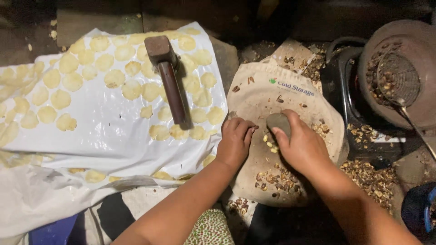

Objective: Cracking nuts with a wooden mallet and sorting the kernels onto a white sheet

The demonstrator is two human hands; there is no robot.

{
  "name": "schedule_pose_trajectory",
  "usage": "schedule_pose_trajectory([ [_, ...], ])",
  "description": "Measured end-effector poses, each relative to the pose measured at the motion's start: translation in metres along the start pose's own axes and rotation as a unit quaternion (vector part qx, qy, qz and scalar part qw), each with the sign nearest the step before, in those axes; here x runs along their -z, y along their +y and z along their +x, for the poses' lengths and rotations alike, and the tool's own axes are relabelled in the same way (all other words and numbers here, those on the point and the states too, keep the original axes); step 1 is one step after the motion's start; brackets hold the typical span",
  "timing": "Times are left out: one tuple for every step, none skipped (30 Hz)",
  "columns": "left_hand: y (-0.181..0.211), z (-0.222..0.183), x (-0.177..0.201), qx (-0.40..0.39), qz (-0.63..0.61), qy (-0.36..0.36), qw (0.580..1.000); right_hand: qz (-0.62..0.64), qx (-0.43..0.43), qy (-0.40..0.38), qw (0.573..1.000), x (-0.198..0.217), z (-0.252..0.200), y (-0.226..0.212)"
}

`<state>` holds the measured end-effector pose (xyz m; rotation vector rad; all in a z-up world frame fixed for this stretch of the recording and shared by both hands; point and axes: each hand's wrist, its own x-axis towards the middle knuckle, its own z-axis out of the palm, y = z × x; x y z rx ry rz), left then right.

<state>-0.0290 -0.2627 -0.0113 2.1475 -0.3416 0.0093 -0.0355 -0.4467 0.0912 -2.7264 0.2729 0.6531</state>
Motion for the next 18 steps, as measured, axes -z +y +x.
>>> schedule_pose_trajectory([
  [-0.005,-0.002,-0.006,0.008,-0.001,-0.007,1.0,0.001,-0.004,-0.009,1.0,-0.009,0.002,0.003],
  [-0.009,-0.005,-0.012,0.005,0.022,0.008,1.0,0.0,-0.018,-0.02,1.0,-0.018,0.003,0.007],
  [-0.011,0.006,-0.02,-0.009,0.042,0.032,0.999,-0.004,-0.03,-0.016,0.999,-0.018,0.012,0.012],
  [-0.011,0.007,-0.024,-0.013,0.038,0.033,0.999,-0.006,-0.031,-0.012,0.999,-0.018,0.015,0.013],
  [-0.01,0.006,-0.025,-0.009,0.034,0.037,0.999,-0.042,-0.017,-0.022,0.999,-0.018,0.015,0.012],
  [-0.009,0.004,-0.026,-0.006,0.03,0.04,0.999,-0.077,-0.003,-0.032,0.996,-0.018,0.014,0.012],
  [-0.005,-0.002,-0.024,-0.009,0.028,0.047,0.998,-0.082,-0.001,-0.026,0.996,-0.013,0.005,0.004],
  [-0.001,-0.007,-0.022,0.001,0.021,0.027,0.999,-0.124,0.019,-0.023,0.992,-0.007,-0.004,-0.003],
  [0.0,-0.013,-0.017,0.011,0.018,0.005,1.0,-0.162,0.038,-0.021,0.986,-0.006,-0.013,-0.013],
  [0.001,-0.013,-0.014,0.007,0.02,0.01,1.0,-0.162,0.041,-0.015,0.986,-0.003,-0.013,-0.011],
  [0.003,-0.016,-0.013,0.014,0.003,-0.003,1.0,-0.174,0.056,-0.019,0.983,-0.004,-0.016,-0.008],
  [0.003,-0.018,-0.012,0.021,-0.014,-0.016,1.0,-0.185,0.07,-0.022,0.98,-0.005,-0.017,-0.005],
  [0.002,-0.015,-0.011,0.024,-0.013,-0.017,0.999,-0.184,0.072,-0.025,0.98,0.001,-0.014,-0.008],
  [0.001,-0.012,-0.01,0.014,-0.012,-0.009,1.0,-0.176,0.071,-0.005,0.982,0.006,-0.011,-0.01],
  [0.003,-0.015,-0.012,0.007,-0.015,-0.008,1.0,-0.166,0.063,0.011,0.984,0.01,-0.013,-0.01],
  [0.006,-0.025,-0.014,0.012,-0.017,-0.017,1.0,-0.164,0.058,0.002,0.985,0.001,-0.017,-0.008],
  [0.006,-0.021,-0.013,0.014,-0.021,-0.009,1.0,-0.092,0.093,0.057,0.99,-0.003,-0.01,-0.012],
  [0.005,-0.016,-0.011,0.015,-0.025,-0.002,1.0,-0.019,0.126,0.112,0.985,-0.006,-0.003,-0.016],
])
